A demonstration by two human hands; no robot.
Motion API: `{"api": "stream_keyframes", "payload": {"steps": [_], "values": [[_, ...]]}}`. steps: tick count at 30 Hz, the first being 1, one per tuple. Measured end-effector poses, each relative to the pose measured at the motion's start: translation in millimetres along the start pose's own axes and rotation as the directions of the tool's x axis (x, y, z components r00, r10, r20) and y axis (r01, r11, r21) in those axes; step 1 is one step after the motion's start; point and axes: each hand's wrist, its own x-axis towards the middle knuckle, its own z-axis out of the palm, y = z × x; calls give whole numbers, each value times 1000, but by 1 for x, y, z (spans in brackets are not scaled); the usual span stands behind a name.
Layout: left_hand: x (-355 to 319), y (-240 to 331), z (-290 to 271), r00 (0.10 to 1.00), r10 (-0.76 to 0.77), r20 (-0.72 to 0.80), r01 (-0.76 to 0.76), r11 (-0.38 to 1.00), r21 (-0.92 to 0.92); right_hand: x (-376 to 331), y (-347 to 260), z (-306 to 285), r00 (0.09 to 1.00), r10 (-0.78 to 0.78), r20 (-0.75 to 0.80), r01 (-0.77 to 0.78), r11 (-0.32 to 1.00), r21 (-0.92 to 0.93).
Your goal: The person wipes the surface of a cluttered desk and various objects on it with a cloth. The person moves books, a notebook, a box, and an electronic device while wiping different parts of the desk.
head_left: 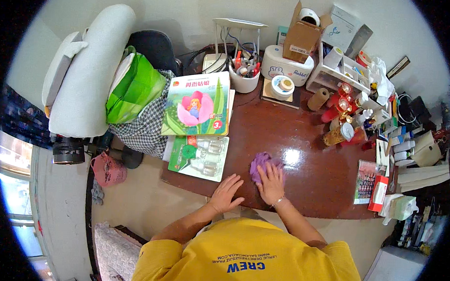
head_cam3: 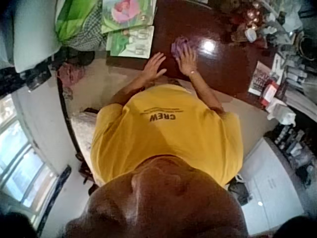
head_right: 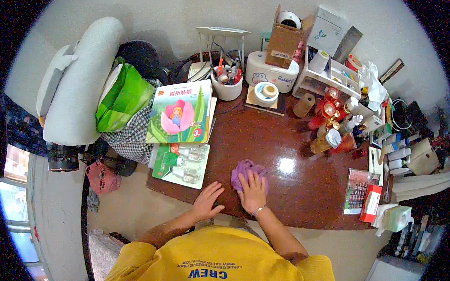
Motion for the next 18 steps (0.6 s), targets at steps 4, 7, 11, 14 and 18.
{"api": "stream_keyframes", "payload": {"steps": [4, 7, 11, 14, 18], "values": [[-5, -10, -4, 1000, -11, -4, 10, 977, -213, 4, -9, -3, 999, -18, 36, 19, 999, -29], [4, 12, -57, 1000, 13, -23, -19, 959, -282, 14, -22, -30, 996, 87, -33, -86, 996, 32], [15, -32, -124, 910, -212, -356, 154, 971, -184, 59, -39, -46, 955, 161, -250, -88, 956, 279], [37, -113, -171, 693, -171, -700, 261, 965, 22, 113, -69, -53, 942, 215, -256, -45, 841, 539], [51, -225, -184, 573, -691, -441, 463, 716, -522, 189, -95, -26, 932, 339, -129, -148, 678, 720]]}}
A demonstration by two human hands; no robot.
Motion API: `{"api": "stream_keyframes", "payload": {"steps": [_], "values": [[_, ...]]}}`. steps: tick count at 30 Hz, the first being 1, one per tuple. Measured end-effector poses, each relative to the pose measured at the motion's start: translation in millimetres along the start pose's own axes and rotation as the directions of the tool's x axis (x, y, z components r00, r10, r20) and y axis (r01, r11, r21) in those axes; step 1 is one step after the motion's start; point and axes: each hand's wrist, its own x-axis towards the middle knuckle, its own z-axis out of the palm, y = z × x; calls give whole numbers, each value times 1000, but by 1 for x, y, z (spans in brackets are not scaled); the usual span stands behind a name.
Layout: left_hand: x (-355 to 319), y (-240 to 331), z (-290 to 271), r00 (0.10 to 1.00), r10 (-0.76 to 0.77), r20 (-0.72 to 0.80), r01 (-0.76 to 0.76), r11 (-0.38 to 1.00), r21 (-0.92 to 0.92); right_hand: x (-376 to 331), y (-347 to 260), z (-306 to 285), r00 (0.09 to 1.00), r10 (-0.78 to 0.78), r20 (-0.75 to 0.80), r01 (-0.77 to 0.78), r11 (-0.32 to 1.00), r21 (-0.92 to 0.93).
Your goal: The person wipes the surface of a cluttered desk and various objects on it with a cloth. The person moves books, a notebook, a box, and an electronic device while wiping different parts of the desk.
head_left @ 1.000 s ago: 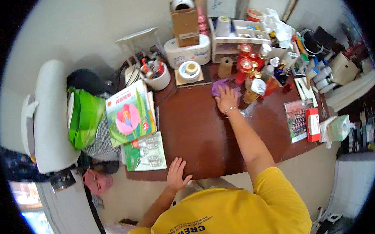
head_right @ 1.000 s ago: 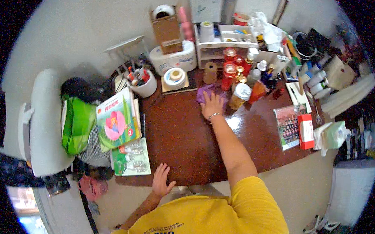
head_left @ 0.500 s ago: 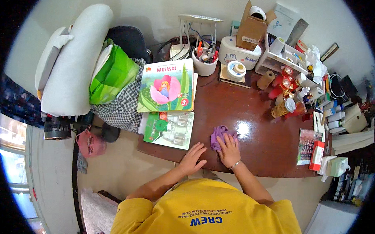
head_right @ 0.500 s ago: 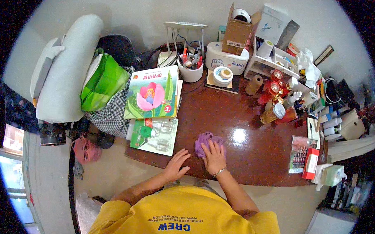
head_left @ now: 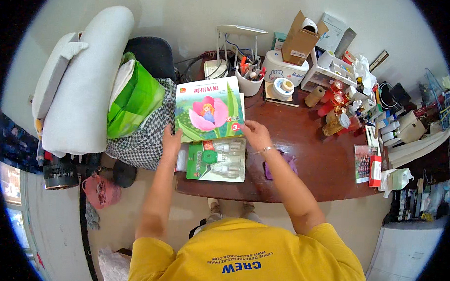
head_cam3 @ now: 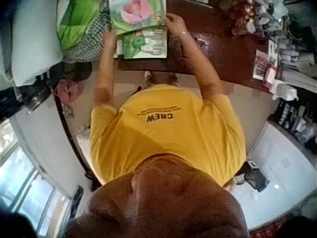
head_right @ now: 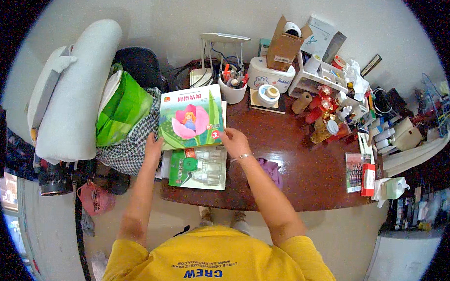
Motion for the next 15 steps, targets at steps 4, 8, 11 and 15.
{"api": "stream_keyframes", "payload": {"steps": [4, 8, 11, 15], "values": [[2, 39, -21, 896, -323, 304, 384, 908, -166, 20, -17, 15, 994, 53, -96, -62, 993, -99], [22, 36, -25, 815, -272, 512, 494, 789, -366, 26, -19, 12, 996, 21, -90, -37, 983, -177], [44, 52, -30, 739, -83, 668, 583, 575, -574, 33, -37, 4, 989, 52, -141, -42, 996, 78], [52, 130, -55, 763, 2, 646, 581, 437, -687, 43, -87, -14, 989, 139, -53, -97, 872, 479]]}}
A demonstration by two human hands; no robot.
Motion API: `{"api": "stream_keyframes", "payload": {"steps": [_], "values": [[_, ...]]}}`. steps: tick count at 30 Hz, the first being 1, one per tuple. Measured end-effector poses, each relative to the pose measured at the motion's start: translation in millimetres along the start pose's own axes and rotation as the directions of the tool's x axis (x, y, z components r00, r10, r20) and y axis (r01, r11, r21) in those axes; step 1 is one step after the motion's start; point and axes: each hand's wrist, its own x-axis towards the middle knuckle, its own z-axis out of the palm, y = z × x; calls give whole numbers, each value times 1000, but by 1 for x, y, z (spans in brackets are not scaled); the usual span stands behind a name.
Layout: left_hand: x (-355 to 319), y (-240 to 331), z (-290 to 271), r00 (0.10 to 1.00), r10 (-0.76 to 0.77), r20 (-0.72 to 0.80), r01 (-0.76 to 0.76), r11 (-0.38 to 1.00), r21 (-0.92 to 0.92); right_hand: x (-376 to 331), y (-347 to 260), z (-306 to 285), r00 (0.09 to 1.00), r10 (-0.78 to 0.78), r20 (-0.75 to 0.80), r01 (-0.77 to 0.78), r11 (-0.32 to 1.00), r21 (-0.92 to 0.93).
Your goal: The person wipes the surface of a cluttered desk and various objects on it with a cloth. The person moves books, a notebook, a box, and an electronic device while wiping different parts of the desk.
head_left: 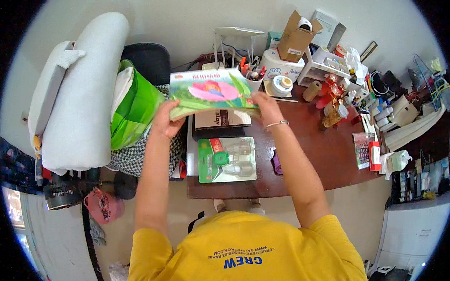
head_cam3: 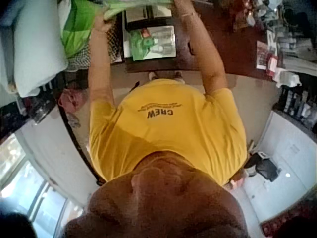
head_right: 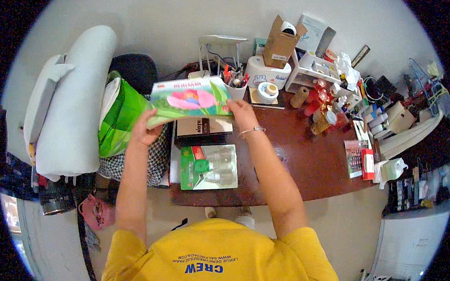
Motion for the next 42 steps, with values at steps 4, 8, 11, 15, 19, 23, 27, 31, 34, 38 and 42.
{"api": "stream_keyframes", "payload": {"steps": [4, 8, 11, 15, 19, 23, 27, 31, 34, 38, 42], "values": [[-20, 39, 27, 976, 125, 178, -136, 989, 52, -15, -64, 14, 991, 27, 135, -93, 851, 516], [-42, 45, 39, 961, 173, 216, -221, 950, 219, -29, -81, 7, 932, 170, 320, -324, 788, 524], [-56, 22, 40, 978, 123, 170, -175, 924, 340, -34, -51, -20, 932, 177, 317, -283, 902, 327], [-69, -65, 46, 972, -9, 235, -128, 816, 564, -82, -12, -80, 989, 146, 10, -145, 968, 203], [-90, -167, 73, 899, -299, 320, 30, 771, 636, -164, 15, -180, 957, 107, -271, -73, 988, 134], [-107, -248, 108, 732, -551, 401, 283, 781, 557, -238, 35, -276, 923, 149, -354, -57, 964, 259], [-111, -305, 128, 708, -649, 279, 363, 673, 645, -267, 74, -351, 913, 118, -390, -33, 976, 216], [-112, -329, 114, 674, -716, 182, 378, 546, 748, -263, 146, -418, 836, 293, -463, -262, 956, 132], [-117, -322, 86, 705, -709, 22, 559, 575, 597, -247, 165, -444, 895, 295, -335, -283, 955, 85], [-131, -303, 47, 812, -533, -239, 578, 791, 200, -225, 192, -472, 903, 46, -426, -229, 893, -388], [-135, -302, 15, 875, -287, -389, 321, 947, 21, -193, 183, -439, 811, -440, -385, -47, 608, -793]]}}
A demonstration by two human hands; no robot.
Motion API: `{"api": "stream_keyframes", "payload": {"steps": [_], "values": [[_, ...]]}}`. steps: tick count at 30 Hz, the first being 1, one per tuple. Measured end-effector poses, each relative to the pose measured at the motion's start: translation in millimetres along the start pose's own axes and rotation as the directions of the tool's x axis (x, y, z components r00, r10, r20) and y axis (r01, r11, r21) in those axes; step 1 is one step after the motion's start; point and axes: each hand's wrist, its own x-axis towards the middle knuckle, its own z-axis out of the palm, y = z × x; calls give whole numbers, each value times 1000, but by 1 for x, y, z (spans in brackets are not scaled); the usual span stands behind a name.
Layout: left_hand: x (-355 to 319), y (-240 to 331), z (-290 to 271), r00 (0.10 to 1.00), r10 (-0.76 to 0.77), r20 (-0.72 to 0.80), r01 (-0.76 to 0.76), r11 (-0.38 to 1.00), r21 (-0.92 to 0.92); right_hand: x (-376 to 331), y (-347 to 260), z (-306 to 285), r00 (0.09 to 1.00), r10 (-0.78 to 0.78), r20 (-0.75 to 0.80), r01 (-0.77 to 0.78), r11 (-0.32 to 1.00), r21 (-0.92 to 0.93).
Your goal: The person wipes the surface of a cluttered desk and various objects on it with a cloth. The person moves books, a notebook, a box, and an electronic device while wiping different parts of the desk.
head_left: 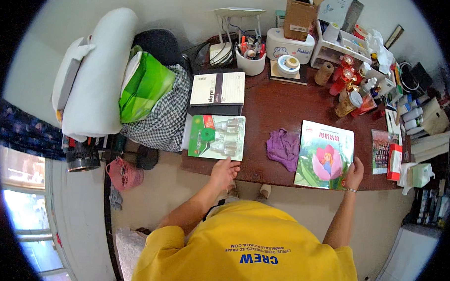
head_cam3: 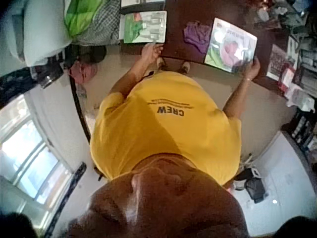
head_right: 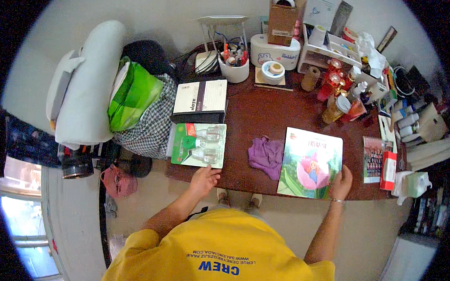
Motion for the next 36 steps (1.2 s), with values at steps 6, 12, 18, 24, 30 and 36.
{"api": "stream_keyframes", "payload": {"steps": [6, 12, 18, 24, 30, 36], "values": [[-7, -6, 1, 930, 294, -221, -328, 935, -134, 7, -154, 49, 937, -147, 318, 16, 924, 381], [-18, 21, -45, 953, 218, -212, -234, 971, -53, 5, -254, 116, 768, -322, 554, -46, 835, 549], [-27, 63, -64, 999, -26, -19, 31, 957, 287, 27, -326, 213, 707, -255, 660, -262, 772, 579], [-49, 115, -98, 998, -54, 16, 36, 834, 551, 69, -355, 303, 669, -25, 742, -471, 759, 450], [-54, 170, -86, 984, 139, 110, -173, 891, 420, 85, -407, 271, 499, 33, 866, -668, 651, 360], [1, 164, 18, 918, 254, 304, -324, 923, 208, 35, -423, 235, 553, -115, 825, -750, 363, 553]]}}
